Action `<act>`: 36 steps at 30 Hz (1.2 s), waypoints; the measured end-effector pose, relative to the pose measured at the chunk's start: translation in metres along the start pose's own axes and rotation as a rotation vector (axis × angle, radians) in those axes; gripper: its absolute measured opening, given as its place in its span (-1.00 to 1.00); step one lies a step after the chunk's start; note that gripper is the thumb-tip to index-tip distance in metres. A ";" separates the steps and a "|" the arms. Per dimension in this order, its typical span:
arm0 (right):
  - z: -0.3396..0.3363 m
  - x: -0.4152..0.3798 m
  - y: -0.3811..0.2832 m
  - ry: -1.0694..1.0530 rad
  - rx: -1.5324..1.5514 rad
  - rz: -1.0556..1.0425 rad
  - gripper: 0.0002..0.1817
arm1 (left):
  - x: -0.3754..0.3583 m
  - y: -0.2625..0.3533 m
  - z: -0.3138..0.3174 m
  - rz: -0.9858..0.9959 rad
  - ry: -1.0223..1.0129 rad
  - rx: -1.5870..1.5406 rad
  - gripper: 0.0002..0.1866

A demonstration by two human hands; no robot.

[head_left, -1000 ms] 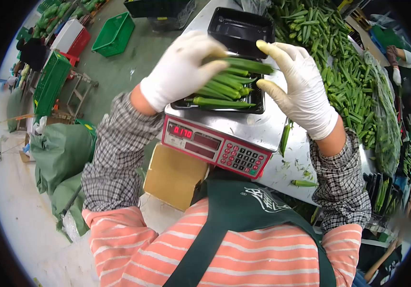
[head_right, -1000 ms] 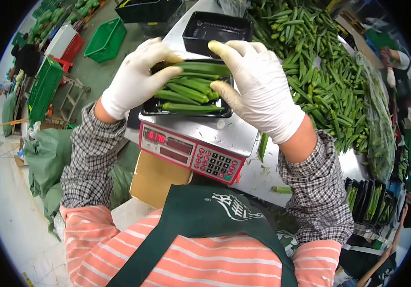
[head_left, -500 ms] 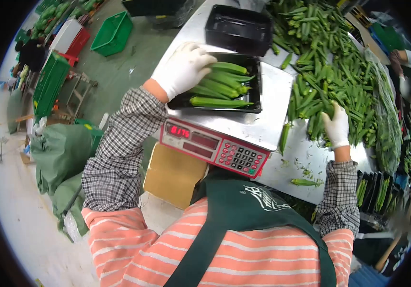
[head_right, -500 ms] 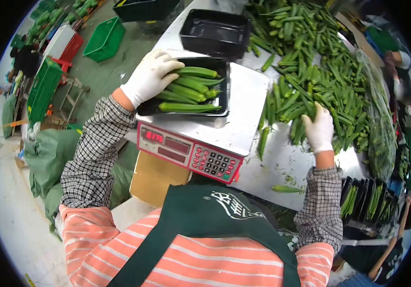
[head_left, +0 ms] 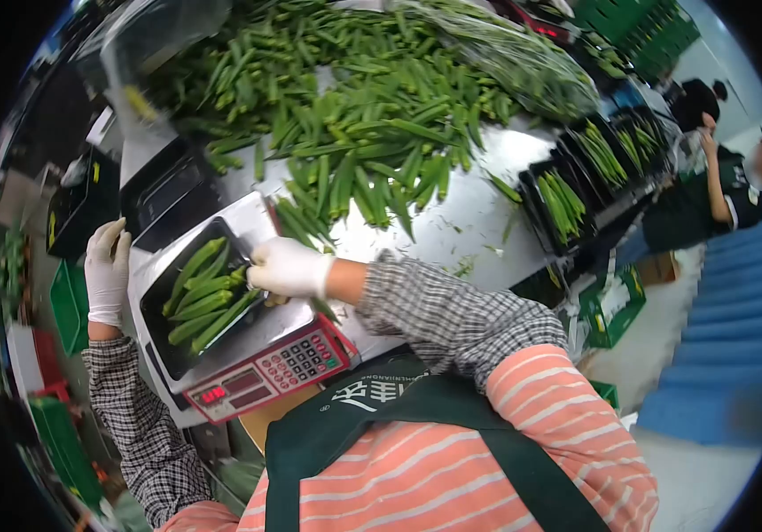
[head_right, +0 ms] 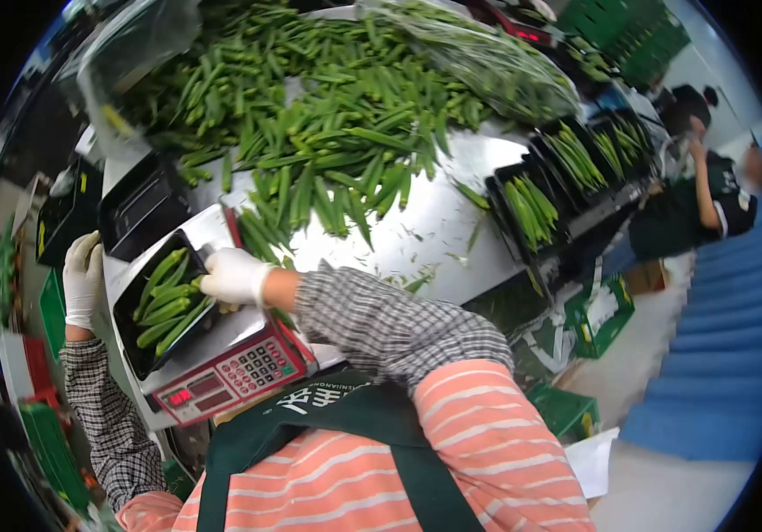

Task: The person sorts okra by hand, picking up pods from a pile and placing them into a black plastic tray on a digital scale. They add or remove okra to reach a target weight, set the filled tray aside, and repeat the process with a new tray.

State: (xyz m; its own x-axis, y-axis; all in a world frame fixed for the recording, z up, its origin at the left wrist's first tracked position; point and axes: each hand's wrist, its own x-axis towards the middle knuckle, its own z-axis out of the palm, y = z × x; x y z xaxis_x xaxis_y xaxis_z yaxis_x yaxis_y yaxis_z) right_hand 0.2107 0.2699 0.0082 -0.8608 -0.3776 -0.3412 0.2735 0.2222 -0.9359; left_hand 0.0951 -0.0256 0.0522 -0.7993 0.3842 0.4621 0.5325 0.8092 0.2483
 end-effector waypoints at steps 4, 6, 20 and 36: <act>-0.077 -0.079 0.056 0.344 -0.167 -0.148 -0.69 | 0.036 -0.037 0.048 -0.016 -0.197 0.112 -0.68; -0.104 -0.153 0.057 0.559 0.182 -0.032 -0.72 | 0.050 -0.045 0.075 -0.038 -0.332 0.169 -0.63; -0.221 -0.333 0.204 1.595 0.571 -0.001 -0.68 | 0.087 -0.002 0.111 -0.139 -0.655 0.310 -0.61; -0.245 -0.169 0.178 0.936 -1.235 0.251 -0.68 | -0.078 0.104 0.002 -0.024 -0.447 0.176 -0.72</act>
State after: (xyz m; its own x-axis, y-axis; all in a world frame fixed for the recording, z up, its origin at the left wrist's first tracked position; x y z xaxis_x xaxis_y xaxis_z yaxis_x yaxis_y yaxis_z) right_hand 0.2998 0.5936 -0.0793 -0.9274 0.3466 0.1411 0.3418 0.9380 -0.0577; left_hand 0.2120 0.0294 0.0403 -0.8726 0.4870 0.0367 0.4883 0.8682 0.0888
